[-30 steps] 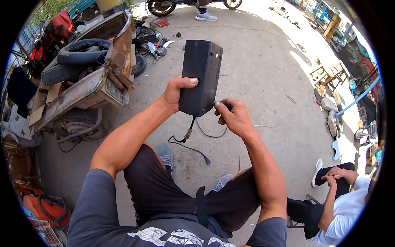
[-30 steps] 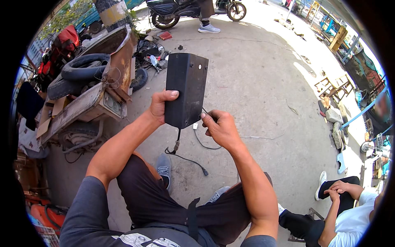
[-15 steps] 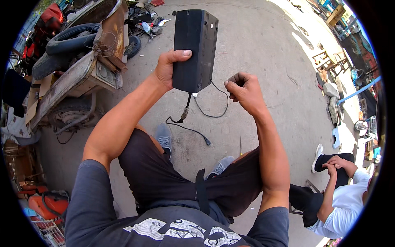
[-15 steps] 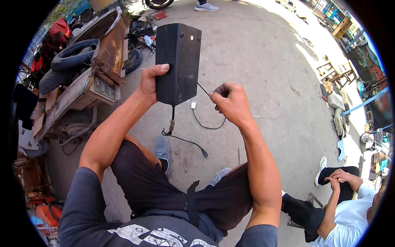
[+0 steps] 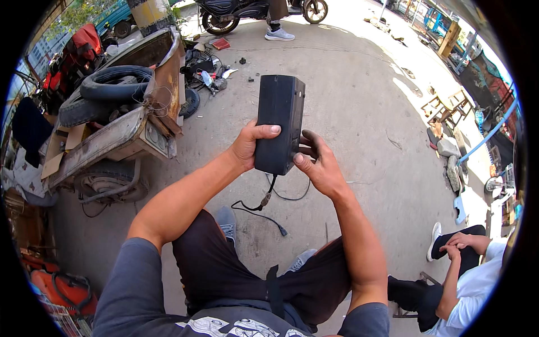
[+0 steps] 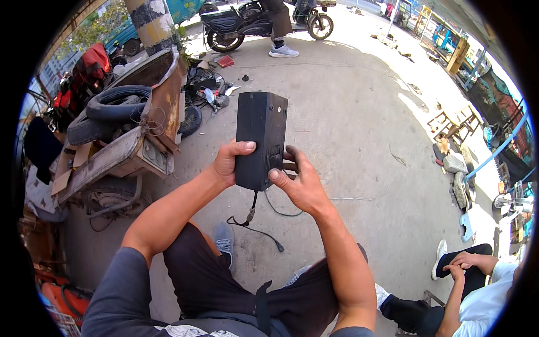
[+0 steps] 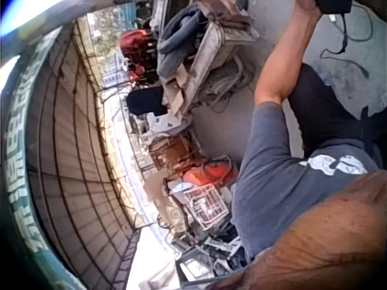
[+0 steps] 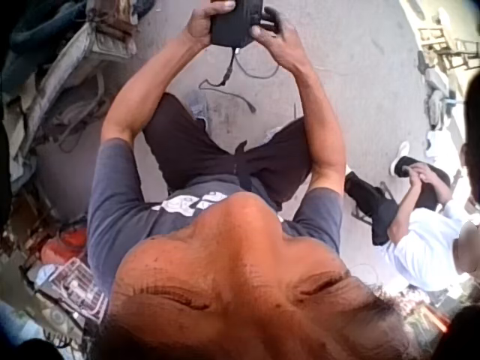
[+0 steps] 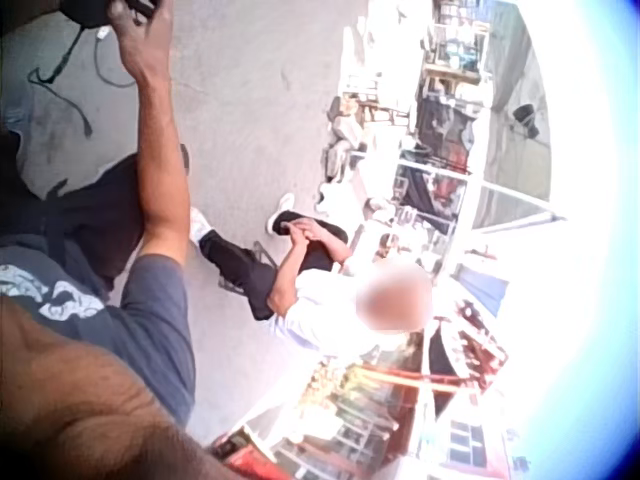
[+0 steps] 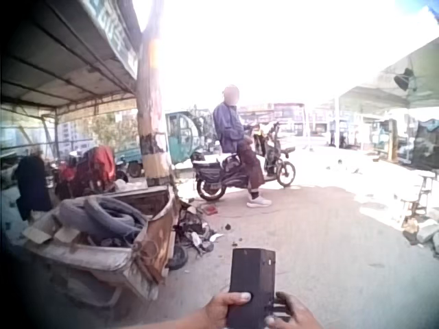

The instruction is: The person uses a screwdriver to open a black rectangular electronic device, removes the cover, and inspects the internal circuit board and components. The person holds the device and rotates it to view different sides while seated on the ground.

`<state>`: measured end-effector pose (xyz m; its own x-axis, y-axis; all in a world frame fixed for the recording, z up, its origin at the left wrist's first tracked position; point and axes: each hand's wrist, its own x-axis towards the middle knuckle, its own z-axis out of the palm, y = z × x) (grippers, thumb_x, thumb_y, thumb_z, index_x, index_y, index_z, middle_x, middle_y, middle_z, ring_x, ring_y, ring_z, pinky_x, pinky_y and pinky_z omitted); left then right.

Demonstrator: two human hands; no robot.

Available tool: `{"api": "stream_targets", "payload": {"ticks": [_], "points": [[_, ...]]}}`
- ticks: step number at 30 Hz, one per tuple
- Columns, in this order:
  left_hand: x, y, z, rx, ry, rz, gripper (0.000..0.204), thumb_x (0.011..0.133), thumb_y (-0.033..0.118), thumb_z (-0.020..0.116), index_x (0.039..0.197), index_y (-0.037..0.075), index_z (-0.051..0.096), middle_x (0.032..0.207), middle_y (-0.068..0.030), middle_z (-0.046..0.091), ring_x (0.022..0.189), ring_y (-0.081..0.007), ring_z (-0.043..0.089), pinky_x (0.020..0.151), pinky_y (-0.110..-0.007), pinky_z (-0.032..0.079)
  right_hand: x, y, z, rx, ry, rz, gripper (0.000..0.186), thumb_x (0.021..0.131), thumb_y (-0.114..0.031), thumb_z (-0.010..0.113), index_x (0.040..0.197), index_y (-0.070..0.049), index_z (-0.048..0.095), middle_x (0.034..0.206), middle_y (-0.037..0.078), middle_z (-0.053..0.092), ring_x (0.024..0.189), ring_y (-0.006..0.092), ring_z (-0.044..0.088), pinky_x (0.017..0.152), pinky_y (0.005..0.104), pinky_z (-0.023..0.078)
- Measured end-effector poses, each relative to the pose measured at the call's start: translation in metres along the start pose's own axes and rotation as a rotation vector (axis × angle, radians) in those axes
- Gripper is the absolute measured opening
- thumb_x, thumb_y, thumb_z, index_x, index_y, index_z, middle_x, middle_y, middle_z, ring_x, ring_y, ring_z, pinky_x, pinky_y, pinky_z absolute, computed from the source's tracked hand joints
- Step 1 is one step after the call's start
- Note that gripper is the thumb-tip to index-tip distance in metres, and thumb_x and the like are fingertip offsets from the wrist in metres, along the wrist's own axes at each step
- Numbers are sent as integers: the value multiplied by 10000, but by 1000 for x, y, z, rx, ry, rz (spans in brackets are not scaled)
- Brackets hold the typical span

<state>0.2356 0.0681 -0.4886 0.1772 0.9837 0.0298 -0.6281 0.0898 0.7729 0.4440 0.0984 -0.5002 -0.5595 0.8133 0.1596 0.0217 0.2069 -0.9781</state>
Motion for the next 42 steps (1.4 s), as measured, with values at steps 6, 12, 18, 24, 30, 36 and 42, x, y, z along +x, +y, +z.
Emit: {"api": "stream_targets", "payload": {"ticks": [6, 12, 18, 24, 30, 36, 42], "points": [[2, -15, 11, 80, 25, -20, 579, 812, 263, 717, 1253, -64, 532, 1085, -191, 652, 929, -276, 706, 857, -404, 606, -1, -6, 14, 82, 1, 58, 1031, 743, -431, 848, 1404, 168, 330, 1232, 280, 570, 1157, 307, 604, 946, 380, 527], [5, -23, 10, 104, 37, -60, 612, 835, 294, 733, 1289, -49, 510, 1113, -181, 653, 974, -265, 701, 868, -402, 602, -4, -2, 7, 107, -1, 105, 904, 784, -282, 804, 1417, 161, 335, 1258, 265, 576, 1162, 300, 605, 964, 394, 517], [5, -21, 13, 85, 47, -56, 549, 813, 253, 755, 1242, -19, 549, 1073, -131, 652, 953, -219, 677, 869, -372, 582, -4, 3, 5, 108, 2, 97, 873, 797, -244, 786, 1430, 154, 335, 1276, 265, 577, 1170, 301, 606, 980, 401, 513], [4, -21, 14, 78, 33, -55, 546, 817, 262, 752, 1242, -19, 556, 1076, -124, 652, 968, -212, 680, 866, -365, 588, -3, 12, 4, 137, 46, 103, 933, 744, -297, 818, 1400, 184, 362, 1229, 278, 603, 1139, 310, 620, 974, 399, 505], [3, -20, 12, 78, 69, -89, 559, 818, 276, 752, 1239, -30, 547, 1076, -129, 647, 967, -216, 680, 853, -370, 594, -2, 0, 7, 136, 41, 99, 882, 744, -300, 811, 1358, 190, 410, 1182, 275, 626, 1095, 298, 640, 934, 383, 525], [3, -21, 11, 90, 78, -89, 602, 820, 293, 754, 1266, -35, 520, 1076, -143, 638, 965, -220, 681, 853, -364, 601, -4, -2, 9, 90, 85, 87, 821, 749, -329, 802, 1298, 189, 482, 1140, 260, 648, 1038, 281, 660, 890, 370, 541], [5, -25, 7, 110, 55, -69, 625, 844, 337, 728, 1289, -43, 510, 1115, -173, 648, 985, -244, 692, 870, -390, 598, -4, -2, 9, 102, 79, 82, 783, 771, -306, 788, 1297, 188, 482, 1128, 256, 654, 1027, 271, 665, 880, 359, 544]]}}
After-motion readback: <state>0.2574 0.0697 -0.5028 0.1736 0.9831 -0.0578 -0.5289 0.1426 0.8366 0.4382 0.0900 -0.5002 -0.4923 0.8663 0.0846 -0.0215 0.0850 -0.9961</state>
